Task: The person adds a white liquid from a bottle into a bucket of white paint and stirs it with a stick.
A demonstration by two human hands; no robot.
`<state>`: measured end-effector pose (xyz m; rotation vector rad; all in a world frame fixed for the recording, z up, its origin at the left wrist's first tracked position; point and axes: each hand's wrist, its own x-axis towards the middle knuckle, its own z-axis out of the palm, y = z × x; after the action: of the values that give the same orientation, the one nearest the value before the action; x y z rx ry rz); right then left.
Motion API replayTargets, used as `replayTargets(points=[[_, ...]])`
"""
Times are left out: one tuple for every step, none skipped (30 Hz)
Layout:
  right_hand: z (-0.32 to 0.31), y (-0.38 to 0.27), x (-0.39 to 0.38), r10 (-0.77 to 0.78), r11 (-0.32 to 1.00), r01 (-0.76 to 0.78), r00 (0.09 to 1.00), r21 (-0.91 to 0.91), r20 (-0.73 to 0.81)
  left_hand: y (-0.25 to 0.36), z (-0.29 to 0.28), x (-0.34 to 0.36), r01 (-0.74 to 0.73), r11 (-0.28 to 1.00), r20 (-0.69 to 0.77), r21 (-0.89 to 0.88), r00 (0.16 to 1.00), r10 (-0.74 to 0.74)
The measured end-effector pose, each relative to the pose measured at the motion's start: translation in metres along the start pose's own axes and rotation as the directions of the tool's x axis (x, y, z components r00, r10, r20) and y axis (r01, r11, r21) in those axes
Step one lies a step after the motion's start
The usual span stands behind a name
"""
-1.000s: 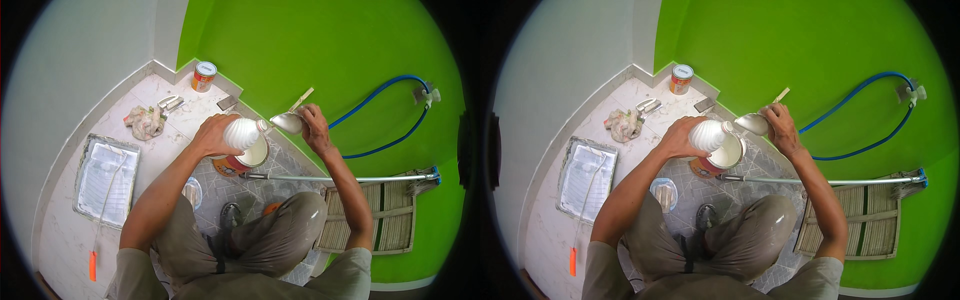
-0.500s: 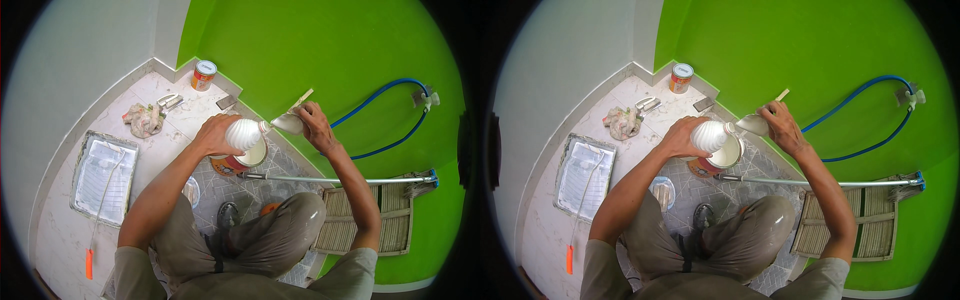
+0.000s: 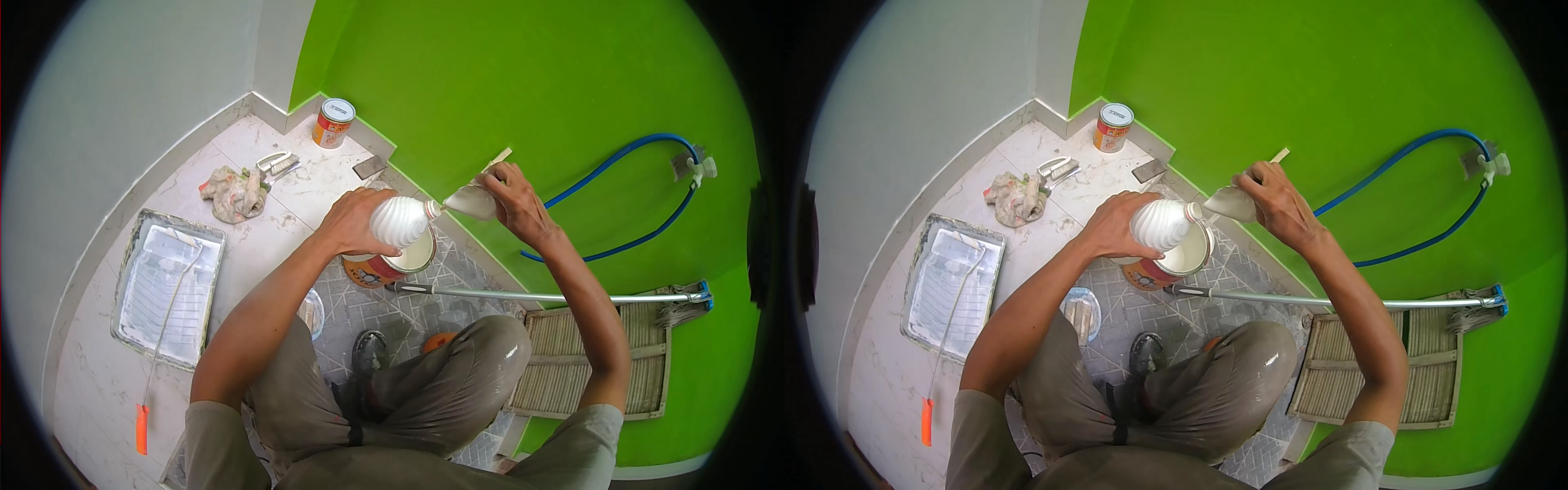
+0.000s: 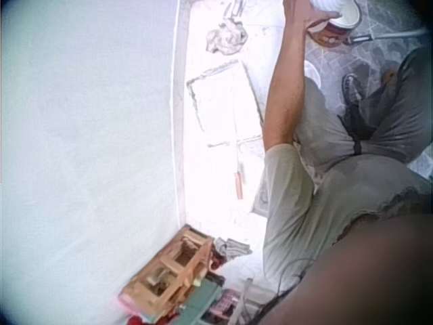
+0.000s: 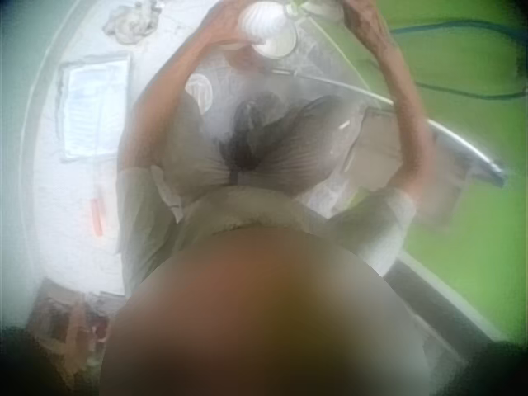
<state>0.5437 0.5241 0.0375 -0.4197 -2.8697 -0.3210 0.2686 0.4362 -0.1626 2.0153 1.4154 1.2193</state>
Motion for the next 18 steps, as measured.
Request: replayTargets(points=[[-0.001, 0.000, 0.001, -0.004, 1.000, 0.004, 1.000, -0.002, 0.012, 0.000, 0.000, 0.000, 0.001, 1.000, 0.007, 0.001, 1.000, -0.001], [-0.001, 0.000, 0.002, -0.005, 1.000, 0.005, 1.000, -0.002, 0.014, 0.001, 0.000, 0.000, 0.001, 1.000, 0.015, 0.002, 1.000, -0.001], [-0.002, 0.001, 0.002, 0.010, 1.000, -0.009, 0.999, -0.017, 0.048, 0.000, 0.000, 0.000, 0.002, 1.000, 0.014, 0.001, 1.000, -0.002], [-0.003, 0.001, 0.002, 0.025, 0.999, -0.022, 0.996, -0.032, 0.083, -0.001, 0.001, 0.000, -0.001, 1.000, 0.010, 0.003, 1.000, 0.001], [-0.003, 0.001, 0.003, 0.023, 0.999, -0.021, 0.996, -0.032, 0.083, -0.002, 0.001, -0.001, -0.004, 1.000, 0.007, 0.006, 1.000, 0.004], [-0.004, 0.001, 0.004, 0.015, 0.999, -0.012, 0.996, -0.031, 0.084, -0.003, 0.001, -0.001, -0.003, 1.000, 0.006, 0.006, 1.000, 0.003], [-0.004, 0.000, 0.006, 0.006, 1.000, -0.003, 0.996, -0.031, 0.085, -0.003, 0.001, -0.001, -0.007, 1.000, 0.000, 0.002, 1.000, 0.007], [-0.004, 0.000, 0.007, 0.004, 1.000, -0.001, 0.996, -0.030, 0.086, -0.003, 0.001, -0.002, -0.012, 1.000, -0.007, -0.001, 1.000, 0.012], [-0.004, 0.001, 0.007, -0.014, 0.999, 0.016, 0.997, -0.028, 0.073, -0.003, 0.001, -0.002, -0.011, 1.000, -0.008, -0.002, 1.000, 0.011], [-0.004, 0.000, 0.008, -0.031, 0.999, 0.033, 0.998, -0.026, 0.060, -0.002, 0.000, -0.002, -0.010, 1.000, -0.012, -0.002, 1.000, 0.010], [-0.005, 0.000, 0.009, -0.032, 0.999, 0.033, 0.998, -0.026, 0.061, -0.001, 0.000, -0.002, -0.009, 1.000, -0.017, -0.002, 1.000, 0.009], [-0.006, -0.001, 0.010, -0.029, 0.999, 0.031, 0.997, -0.025, 0.073, 0.001, -0.002, -0.002, -0.009, 1.000, -0.017, -0.003, 1.000, 0.009], [-0.007, -0.002, 0.011, -0.027, 0.999, 0.029, 0.996, -0.024, 0.086, 0.003, -0.005, -0.002, 0.002, 1.000, 0.012, -0.001, 1.000, -0.002], [-0.008, -0.002, 0.012, -0.027, 0.999, 0.029, 0.996, -0.024, 0.087, 0.005, -0.006, -0.002, 0.013, 1.000, 0.042, 0.001, 0.999, -0.013], [-0.009, -0.003, 0.014, -0.030, 0.999, 0.033, 0.995, -0.024, 0.094, 0.004, -0.006, -0.002, 0.014, 1.000, 0.041, 0.001, 0.999, -0.014], [-0.009, -0.003, 0.015, -0.034, 0.999, 0.036, 0.994, -0.024, 0.101, 0.003, -0.006, -0.002, 0.013, 1.000, 0.040, -0.012, 0.999, -0.012], [-0.009, -0.003, 0.016, -0.035, 0.999, 0.037, 0.994, -0.024, 0.102, 0.002, -0.005, -0.002, 0.011, 1.000, 0.040, -0.026, 0.999, -0.010], [-0.010, -0.003, 0.017, -0.029, 0.999, 0.032, 0.993, -0.026, 0.115, 0.000, -0.004, -0.002, 0.012, 1.000, 0.038, -0.026, 0.999, -0.011]])
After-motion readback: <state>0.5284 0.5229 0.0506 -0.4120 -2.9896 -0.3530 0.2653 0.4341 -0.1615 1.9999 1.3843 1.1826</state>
